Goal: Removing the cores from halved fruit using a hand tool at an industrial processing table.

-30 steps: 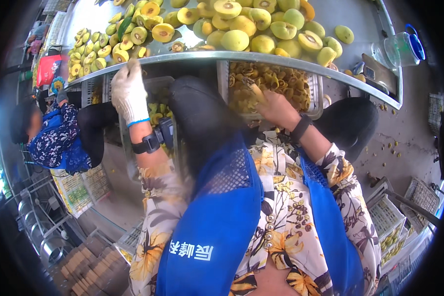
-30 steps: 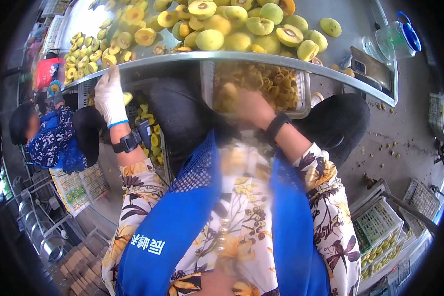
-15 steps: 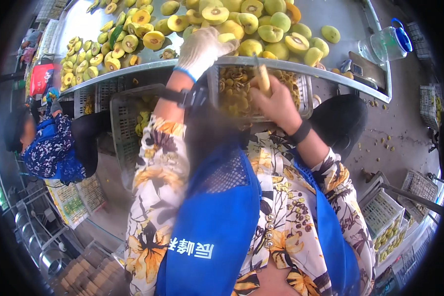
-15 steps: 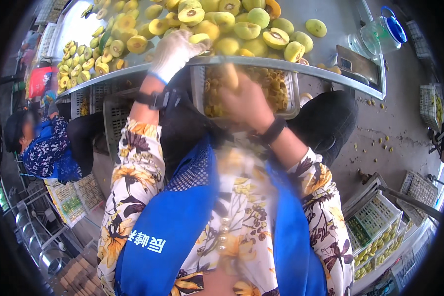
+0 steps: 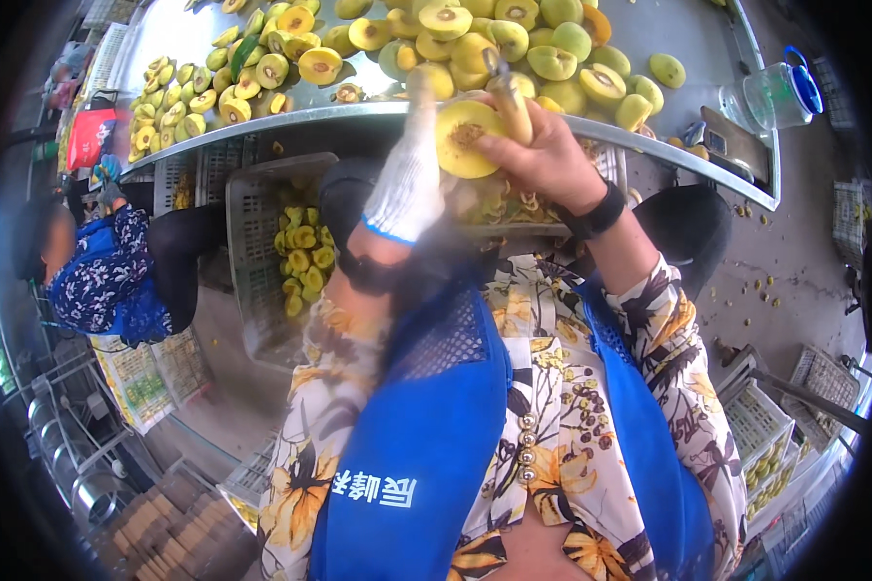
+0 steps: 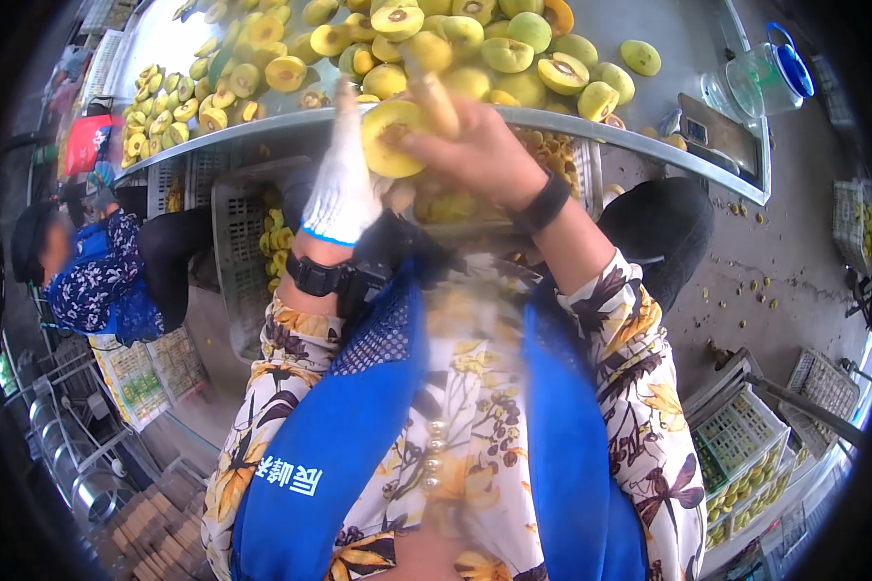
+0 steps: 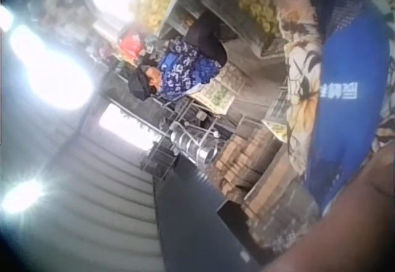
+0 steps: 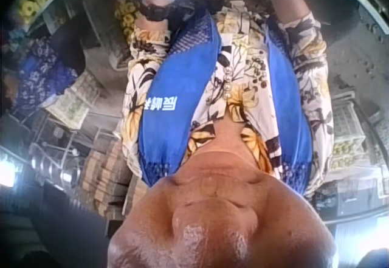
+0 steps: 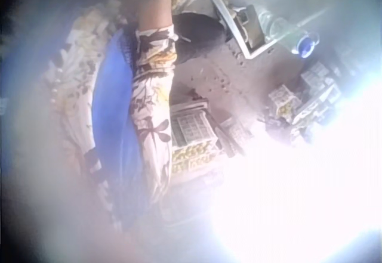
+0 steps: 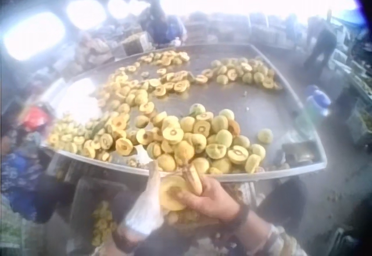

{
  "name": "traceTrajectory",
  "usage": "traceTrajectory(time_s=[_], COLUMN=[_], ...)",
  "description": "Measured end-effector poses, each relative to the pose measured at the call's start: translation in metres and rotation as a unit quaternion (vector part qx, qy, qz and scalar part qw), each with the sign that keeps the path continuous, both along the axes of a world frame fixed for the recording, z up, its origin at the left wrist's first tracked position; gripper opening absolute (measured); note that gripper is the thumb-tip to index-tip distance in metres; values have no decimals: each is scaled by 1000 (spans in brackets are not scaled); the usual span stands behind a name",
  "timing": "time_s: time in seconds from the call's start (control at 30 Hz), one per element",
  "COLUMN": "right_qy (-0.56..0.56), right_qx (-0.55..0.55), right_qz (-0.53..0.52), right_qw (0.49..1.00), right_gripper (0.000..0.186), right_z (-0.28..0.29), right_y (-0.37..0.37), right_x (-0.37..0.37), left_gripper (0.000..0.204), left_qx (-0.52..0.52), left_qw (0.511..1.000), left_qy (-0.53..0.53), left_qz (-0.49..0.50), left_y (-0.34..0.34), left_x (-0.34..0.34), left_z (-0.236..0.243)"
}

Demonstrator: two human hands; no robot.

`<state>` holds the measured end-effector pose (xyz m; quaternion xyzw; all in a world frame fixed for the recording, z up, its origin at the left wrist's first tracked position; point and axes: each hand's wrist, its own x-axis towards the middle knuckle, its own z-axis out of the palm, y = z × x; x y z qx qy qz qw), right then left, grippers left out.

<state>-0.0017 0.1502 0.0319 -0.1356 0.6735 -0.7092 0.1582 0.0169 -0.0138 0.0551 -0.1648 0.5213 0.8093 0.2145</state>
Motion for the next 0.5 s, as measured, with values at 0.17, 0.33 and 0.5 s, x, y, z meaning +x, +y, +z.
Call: traceTrajectory(time_s=[0.17, 0.33, 0.5], right_qy=[133, 158, 123], right_qx=[267, 327, 303], right_qz=[-115, -69, -70], right_qw=[948, 929, 942], right_gripper=[42, 31, 25], right_z=[6, -6, -9], right_y=[-1, 1, -6], right_x=[7, 36, 48], left_gripper=[38, 32, 28], left_qx=[118, 50, -169], left_qw=[985, 975, 917], left_qy=[33, 176, 346], left_qz=[120, 122, 102], left_y=[4, 18, 18], left_x=[-3, 7, -4], left_z=[-31, -24, -61])
